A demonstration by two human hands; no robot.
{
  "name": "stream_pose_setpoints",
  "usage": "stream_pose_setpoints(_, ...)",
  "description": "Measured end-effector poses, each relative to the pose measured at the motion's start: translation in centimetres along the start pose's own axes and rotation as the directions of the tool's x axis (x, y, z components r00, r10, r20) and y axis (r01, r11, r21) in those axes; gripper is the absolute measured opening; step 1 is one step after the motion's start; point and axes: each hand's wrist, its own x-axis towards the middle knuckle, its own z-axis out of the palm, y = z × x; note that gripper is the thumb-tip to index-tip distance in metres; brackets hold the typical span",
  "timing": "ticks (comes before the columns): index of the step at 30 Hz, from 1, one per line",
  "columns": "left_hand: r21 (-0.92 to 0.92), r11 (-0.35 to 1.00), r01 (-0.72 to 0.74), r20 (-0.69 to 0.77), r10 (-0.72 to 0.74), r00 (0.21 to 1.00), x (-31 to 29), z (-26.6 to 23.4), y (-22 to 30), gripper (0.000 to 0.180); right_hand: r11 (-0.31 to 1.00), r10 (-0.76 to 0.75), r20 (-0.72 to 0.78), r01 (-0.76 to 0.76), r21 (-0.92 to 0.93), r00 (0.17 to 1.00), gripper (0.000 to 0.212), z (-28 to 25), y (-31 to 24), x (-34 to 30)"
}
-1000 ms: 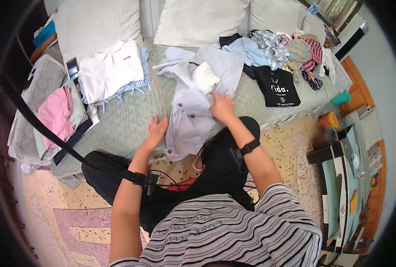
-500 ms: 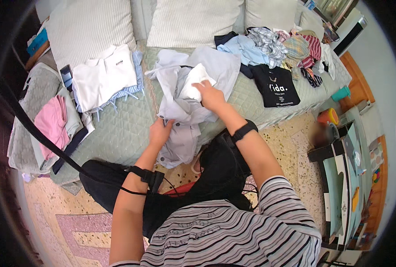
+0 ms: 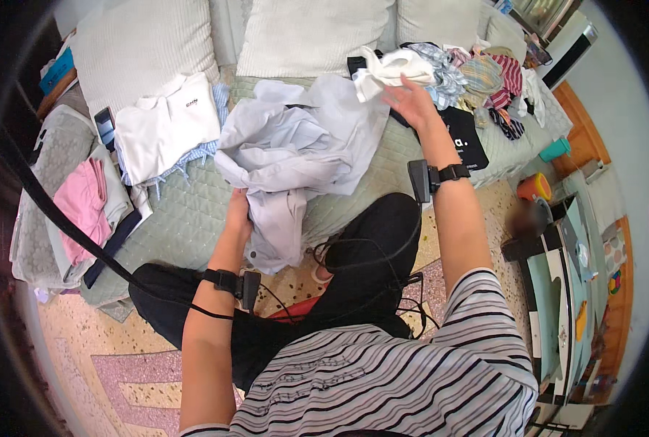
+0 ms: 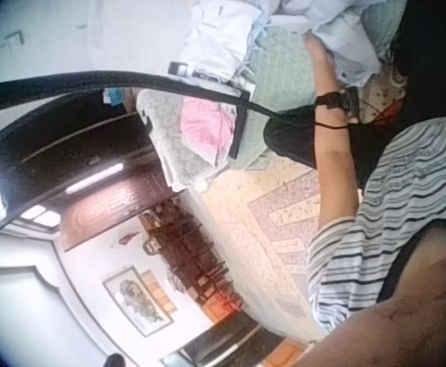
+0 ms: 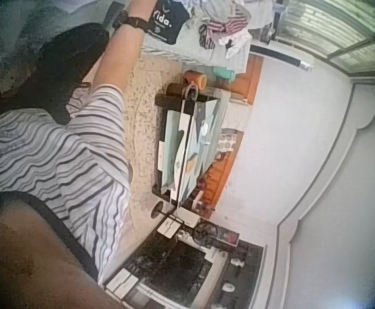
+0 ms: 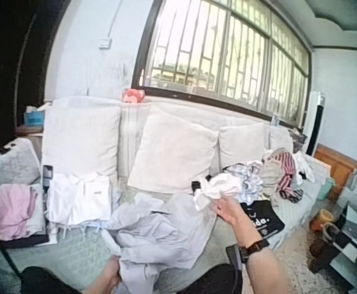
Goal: Folding various items of laundry including a pink shirt, grey trousers, and a white top on a bed.
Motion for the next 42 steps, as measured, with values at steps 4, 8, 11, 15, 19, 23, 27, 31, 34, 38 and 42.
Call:
stream_pose_setpoints(4, -0.349, 0.932, 0.099, 0.118, -0.061, 0.991, -0.3, -0.4, 2.1, 0.035, 0.673, 0.139, 0.158, 0.024, -0.739, 0.978, 0.063, 2.7, 3.8, -3.6)
stream_pose_setpoints(8, 0.635, 0.149, -0.758, 0.597, 0.528, 0.604, -1.3, 0.6, 7.3, 0.031, 0.69, 0.317, 0.561, 0.22, -0.689, 0.765, 0.074, 7.5, 10.3, -9.2)
stream_pose_setpoints(11, 0.622, 0.229, -0.748, 0.57, 0.522, 0.634, -3.3, 2.0, 10.8, 0.036, 0.55, 0.165, 0.678, 0.504, -0.666, 0.716, 0.08, 11.4, 13.7, -11.7)
stream_pose_setpoints(15, 0.501, 0.552, -0.666, 0.468, 0.475, 0.745, -4.9, 2.9, 13.6, 0.044, 0.435, -0.007, 0.746, 0.674, -0.597, 0.666, 0.068, 13.3, 12.9, -13.5)
stream_pose_setpoints(19, 0.264, 0.811, -0.522, 0.327, 0.433, 0.84, -6.2, 1.6, 15.1, 0.046, 0.381, 0.275, 0.712, 0.606, -0.698, 0.646, 0.057, 14.0, 10.0, -15.0)
stream_pose_setpoints(23, 0.055, 0.938, -0.342, 0.259, 0.318, 0.912, -9.1, -1.0, 14.0, 0.048, 0.641, 0.394, 0.79, 0.475, -0.602, 0.47, 0.061, 13.4, 10.5, -19.3)
stream_pose_setpoints(27, -0.087, 0.973, -0.216, 0.231, 0.23, 0.945, -11.7, -3.3, 12.2, 0.05, 0.689, 0.399, 0.893, 0.575, -0.441, 0.206, 0.063, 12.4, 14.2, -22.5)
stream_pose_setpoints(31, -0.183, 0.971, -0.152, 0.233, 0.193, 0.953, -12.4, -4.1, 12.0, 0.052, 0.351, 0.665, 0.681, 0.677, -0.646, 0.305, 0.061, 11.4, 15.0, -19.9)
stream_pose_setpoints(34, -0.237, 0.967, -0.097, 0.246, 0.156, 0.957, -11.7, -3.1, 12.1, 0.054, 0.636, 0.493, 0.754, 0.412, -0.653, 0.433, 0.065, 12.6, 14.2, -18.1)
stream_pose_setpoints(38, -0.277, 0.961, 0.015, 0.262, 0.061, 0.963, -10.3, -0.8, 10.8, 0.056, 0.868, 0.49, 0.677, -0.233, -0.439, 0.549, 0.075, 15.1, 13.5, -18.8)
stream_pose_setpoints(42, -0.096, 0.995, 0.035, 0.287, -0.006, 0.958, -9.6, -0.2, 8.2, 0.06, 0.811, 0.54, 0.481, -0.274, -0.517, 0.691, 0.078, 16.5, 15.5, -21.3)
